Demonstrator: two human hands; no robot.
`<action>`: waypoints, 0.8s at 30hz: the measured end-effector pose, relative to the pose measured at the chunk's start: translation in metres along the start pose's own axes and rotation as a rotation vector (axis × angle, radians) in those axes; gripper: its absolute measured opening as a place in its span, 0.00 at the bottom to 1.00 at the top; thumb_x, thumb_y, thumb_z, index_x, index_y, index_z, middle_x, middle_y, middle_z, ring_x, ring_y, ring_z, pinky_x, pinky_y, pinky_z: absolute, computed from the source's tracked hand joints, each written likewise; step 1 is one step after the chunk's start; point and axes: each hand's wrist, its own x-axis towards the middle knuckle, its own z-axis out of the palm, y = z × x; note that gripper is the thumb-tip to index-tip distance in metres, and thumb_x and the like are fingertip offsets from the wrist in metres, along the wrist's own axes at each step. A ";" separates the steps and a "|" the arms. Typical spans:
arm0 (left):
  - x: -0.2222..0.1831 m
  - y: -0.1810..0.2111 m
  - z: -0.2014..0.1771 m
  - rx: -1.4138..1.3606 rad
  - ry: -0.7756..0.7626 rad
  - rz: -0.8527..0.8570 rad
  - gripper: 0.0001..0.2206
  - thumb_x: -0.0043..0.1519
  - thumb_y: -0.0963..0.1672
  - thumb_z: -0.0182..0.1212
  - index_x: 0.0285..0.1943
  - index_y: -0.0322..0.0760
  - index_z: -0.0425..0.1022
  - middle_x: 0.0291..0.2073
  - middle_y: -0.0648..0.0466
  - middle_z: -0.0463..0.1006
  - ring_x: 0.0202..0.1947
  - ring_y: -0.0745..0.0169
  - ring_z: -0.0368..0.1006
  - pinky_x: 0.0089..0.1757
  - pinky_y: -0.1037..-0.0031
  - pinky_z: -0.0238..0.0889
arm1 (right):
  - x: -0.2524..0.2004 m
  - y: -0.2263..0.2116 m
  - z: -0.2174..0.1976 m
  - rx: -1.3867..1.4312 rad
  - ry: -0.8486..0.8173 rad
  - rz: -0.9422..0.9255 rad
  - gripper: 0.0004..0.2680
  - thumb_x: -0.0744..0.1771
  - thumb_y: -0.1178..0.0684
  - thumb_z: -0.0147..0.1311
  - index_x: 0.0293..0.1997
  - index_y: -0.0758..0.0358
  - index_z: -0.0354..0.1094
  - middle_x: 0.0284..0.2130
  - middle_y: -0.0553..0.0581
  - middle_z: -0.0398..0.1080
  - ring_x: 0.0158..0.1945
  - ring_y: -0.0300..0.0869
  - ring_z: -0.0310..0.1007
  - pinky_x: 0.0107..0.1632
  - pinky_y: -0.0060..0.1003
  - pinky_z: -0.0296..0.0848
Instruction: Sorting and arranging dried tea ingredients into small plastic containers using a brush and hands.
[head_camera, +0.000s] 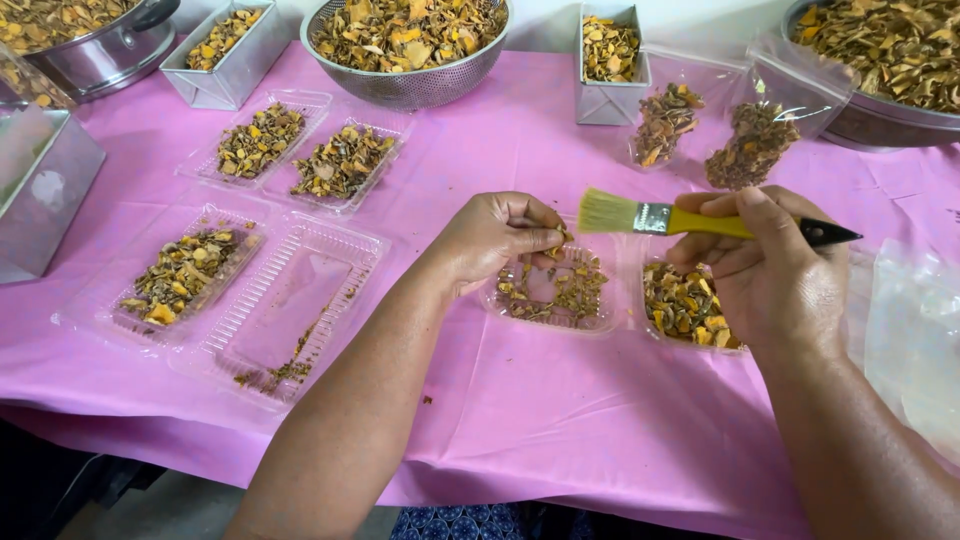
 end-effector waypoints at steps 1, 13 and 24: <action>-0.001 -0.001 0.001 -0.036 -0.011 0.007 0.05 0.58 0.33 0.66 0.39 0.26 0.77 0.32 0.41 0.83 0.34 0.46 0.85 0.31 0.75 0.79 | -0.003 -0.006 0.007 0.015 0.032 -0.001 0.08 0.72 0.55 0.50 0.38 0.67 0.74 0.38 0.68 0.78 0.26 0.50 0.80 0.30 0.38 0.83; 0.007 -0.008 -0.007 -0.256 0.027 -0.063 0.05 0.61 0.35 0.64 0.44 0.25 0.77 0.32 0.46 0.79 0.31 0.56 0.80 0.39 0.73 0.81 | -0.014 -0.001 0.012 -0.071 -0.195 -0.200 0.07 0.73 0.54 0.51 0.45 0.65 0.74 0.47 0.69 0.76 0.33 0.52 0.84 0.33 0.39 0.89; 0.019 -0.025 -0.011 -0.355 0.104 -0.116 0.08 0.57 0.37 0.69 0.45 0.30 0.81 0.31 0.51 0.82 0.28 0.65 0.77 0.34 0.80 0.76 | -0.023 -0.009 0.026 -0.301 -0.134 -0.157 0.09 0.72 0.56 0.47 0.44 0.73 0.70 0.46 0.73 0.75 0.31 0.55 0.82 0.34 0.45 0.88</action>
